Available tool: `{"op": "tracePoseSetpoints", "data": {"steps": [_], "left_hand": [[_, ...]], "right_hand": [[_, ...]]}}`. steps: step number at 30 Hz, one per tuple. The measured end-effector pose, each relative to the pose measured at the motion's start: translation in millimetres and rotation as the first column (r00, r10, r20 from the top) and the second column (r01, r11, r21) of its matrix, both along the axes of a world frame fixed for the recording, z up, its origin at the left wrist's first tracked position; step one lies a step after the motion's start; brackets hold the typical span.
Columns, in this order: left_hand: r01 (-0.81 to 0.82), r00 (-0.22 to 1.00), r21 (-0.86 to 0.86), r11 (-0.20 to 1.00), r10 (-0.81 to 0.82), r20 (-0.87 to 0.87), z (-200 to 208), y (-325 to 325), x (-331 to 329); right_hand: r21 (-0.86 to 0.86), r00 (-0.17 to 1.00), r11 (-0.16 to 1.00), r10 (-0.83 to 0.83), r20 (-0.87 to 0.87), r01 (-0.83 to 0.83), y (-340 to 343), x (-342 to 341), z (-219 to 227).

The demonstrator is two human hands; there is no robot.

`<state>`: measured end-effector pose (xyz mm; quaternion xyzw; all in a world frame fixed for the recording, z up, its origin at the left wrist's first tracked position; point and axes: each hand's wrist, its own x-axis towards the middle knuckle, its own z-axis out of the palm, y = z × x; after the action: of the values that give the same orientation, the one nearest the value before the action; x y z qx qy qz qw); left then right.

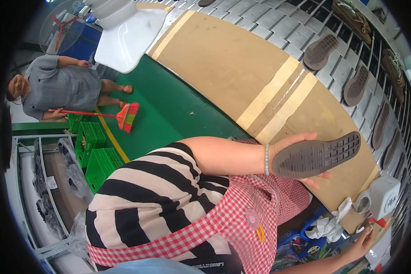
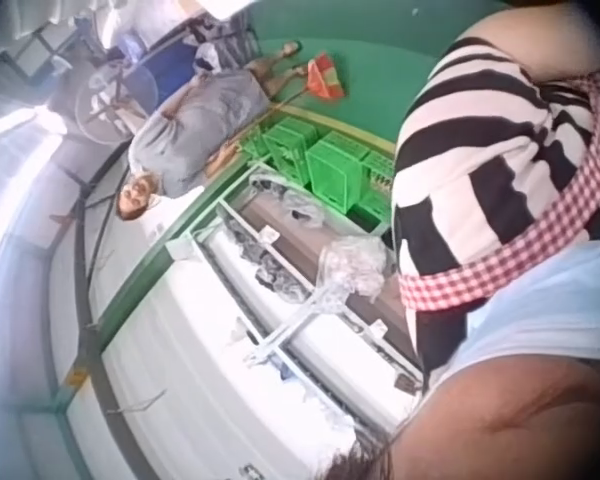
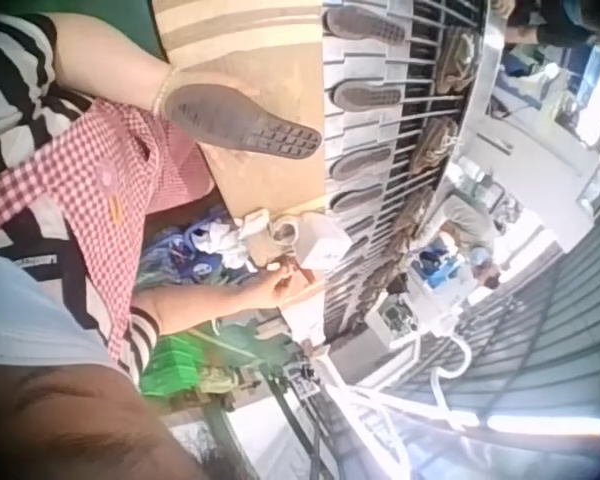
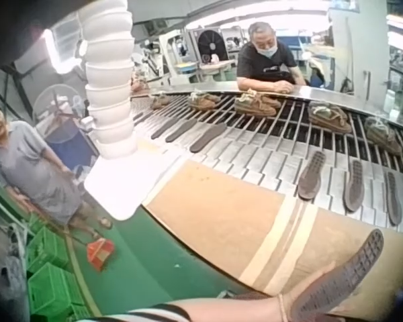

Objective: The worker is using a small hand-held brush to apply adhesive/glue to the surface of shoe soles taken from a conveyor belt.

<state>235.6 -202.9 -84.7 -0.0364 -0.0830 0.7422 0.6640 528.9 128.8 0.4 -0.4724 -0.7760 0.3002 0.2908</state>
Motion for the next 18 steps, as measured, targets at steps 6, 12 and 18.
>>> {"op": "tracePoseSetpoints", "data": {"steps": [6, 12, 18], "left_hand": [[0.052, 0.998, 0.056, 0.997, -0.053, 0.015, 11, 10, 13], [-0.026, 1.0, -0.026, 0.999, 0.026, -0.012, 29, -4, 17], [0.024, 0.994, -0.133, 0.991, -0.038, -0.099, 47, 6, 18]], "right_hand": [[0.056, 0.993, 0.995, -0.08, -0.088, 0.085, -18, 11, 20], [-0.027, 0.927, 0.998, 0.048, -0.373, -0.063, -78, -24, 43], [0.285, 0.862, 0.881, 0.448, -0.239, -0.378, -202, -94, 80]]}}
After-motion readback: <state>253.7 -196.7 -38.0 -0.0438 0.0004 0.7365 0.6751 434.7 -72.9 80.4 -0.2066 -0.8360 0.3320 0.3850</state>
